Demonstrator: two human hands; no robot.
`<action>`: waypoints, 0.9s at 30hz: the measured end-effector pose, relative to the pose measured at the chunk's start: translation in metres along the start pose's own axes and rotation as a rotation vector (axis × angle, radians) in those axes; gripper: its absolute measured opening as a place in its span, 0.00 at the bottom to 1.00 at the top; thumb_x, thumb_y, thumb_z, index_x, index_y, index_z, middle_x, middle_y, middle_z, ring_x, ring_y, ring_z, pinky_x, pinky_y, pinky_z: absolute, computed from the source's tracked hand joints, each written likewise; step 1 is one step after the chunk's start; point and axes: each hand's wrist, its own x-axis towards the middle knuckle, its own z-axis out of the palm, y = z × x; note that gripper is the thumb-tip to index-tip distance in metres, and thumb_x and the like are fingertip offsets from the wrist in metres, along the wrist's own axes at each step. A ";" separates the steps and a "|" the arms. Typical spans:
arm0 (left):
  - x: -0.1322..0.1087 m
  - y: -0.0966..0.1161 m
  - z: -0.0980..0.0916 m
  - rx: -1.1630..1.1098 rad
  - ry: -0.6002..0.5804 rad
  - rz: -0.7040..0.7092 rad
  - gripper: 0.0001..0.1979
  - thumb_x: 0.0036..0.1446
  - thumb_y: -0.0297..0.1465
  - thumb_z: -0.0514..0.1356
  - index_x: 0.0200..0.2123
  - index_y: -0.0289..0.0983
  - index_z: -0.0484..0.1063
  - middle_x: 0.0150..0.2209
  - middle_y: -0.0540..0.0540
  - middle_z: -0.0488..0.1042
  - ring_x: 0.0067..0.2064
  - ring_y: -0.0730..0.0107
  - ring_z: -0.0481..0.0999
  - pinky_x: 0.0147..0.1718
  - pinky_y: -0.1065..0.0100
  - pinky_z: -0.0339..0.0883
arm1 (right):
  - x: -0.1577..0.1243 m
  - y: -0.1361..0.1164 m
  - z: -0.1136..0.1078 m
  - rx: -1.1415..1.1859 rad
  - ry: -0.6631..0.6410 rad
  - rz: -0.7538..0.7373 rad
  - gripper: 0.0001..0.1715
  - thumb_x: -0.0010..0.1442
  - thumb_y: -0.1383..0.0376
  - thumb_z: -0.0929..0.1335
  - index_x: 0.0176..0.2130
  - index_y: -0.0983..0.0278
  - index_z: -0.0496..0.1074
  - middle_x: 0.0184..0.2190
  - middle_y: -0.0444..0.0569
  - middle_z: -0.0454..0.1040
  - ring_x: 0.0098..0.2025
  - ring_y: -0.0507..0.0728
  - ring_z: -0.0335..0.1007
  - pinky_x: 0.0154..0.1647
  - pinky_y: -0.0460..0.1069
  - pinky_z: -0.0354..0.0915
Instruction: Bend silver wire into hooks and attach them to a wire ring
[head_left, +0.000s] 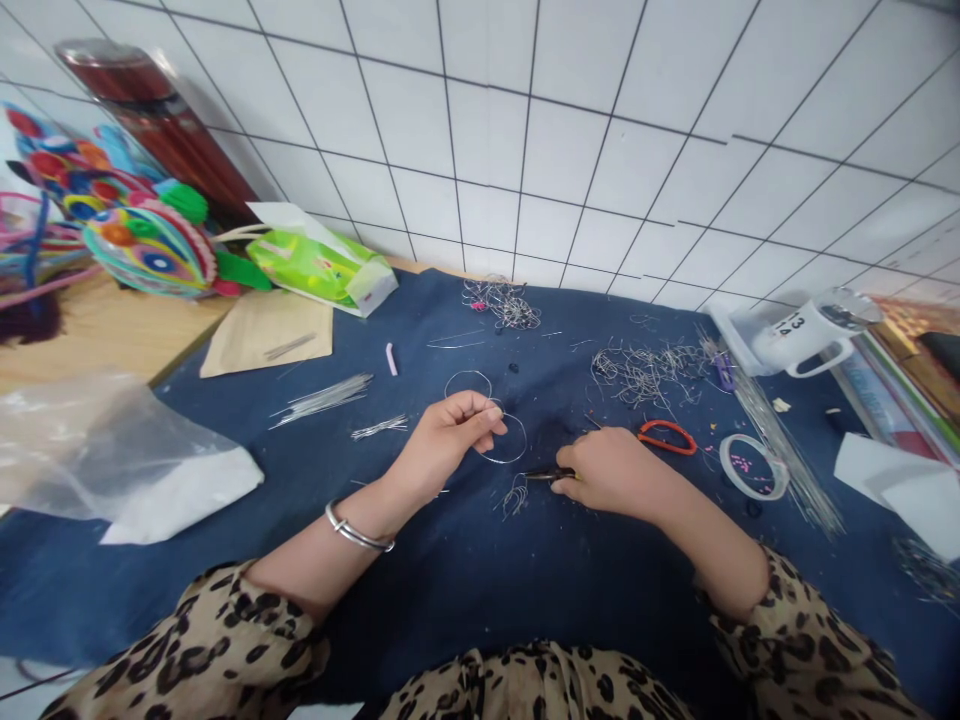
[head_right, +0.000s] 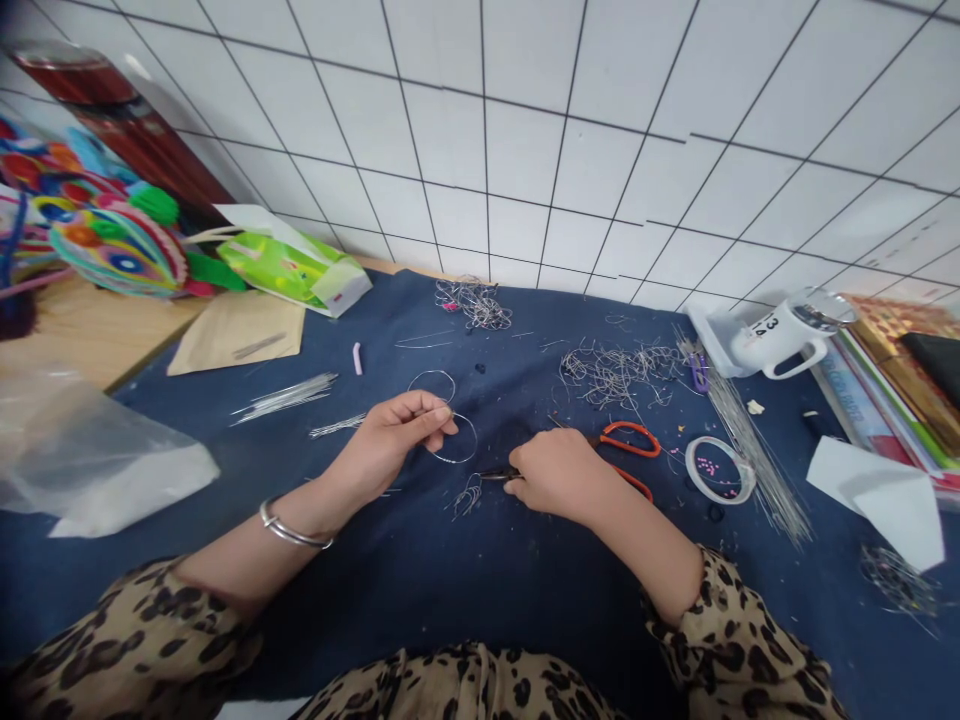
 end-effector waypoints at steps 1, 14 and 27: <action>0.000 0.000 0.000 0.002 0.003 0.000 0.09 0.52 0.35 0.59 0.29 0.34 0.70 0.27 0.47 0.74 0.24 0.77 0.68 0.25 0.73 0.61 | 0.000 0.000 0.000 0.004 0.001 -0.005 0.15 0.55 0.53 0.64 0.29 0.61 0.71 0.26 0.49 0.74 0.30 0.58 0.70 0.27 0.48 0.55; 0.003 -0.006 -0.002 0.044 -0.012 -0.021 0.09 0.53 0.36 0.58 0.30 0.35 0.69 0.28 0.48 0.74 0.25 0.77 0.67 0.26 0.73 0.62 | -0.004 0.007 -0.002 -0.019 0.010 -0.031 0.14 0.55 0.54 0.64 0.29 0.61 0.70 0.30 0.45 0.74 0.32 0.55 0.69 0.26 0.46 0.51; 0.005 -0.016 -0.003 0.037 0.014 -0.059 0.10 0.53 0.37 0.58 0.30 0.35 0.69 0.28 0.47 0.74 0.24 0.77 0.67 0.25 0.74 0.62 | -0.001 0.008 0.006 -0.381 0.585 -0.245 0.09 0.60 0.70 0.60 0.35 0.65 0.68 0.24 0.46 0.65 0.29 0.52 0.56 0.28 0.51 0.45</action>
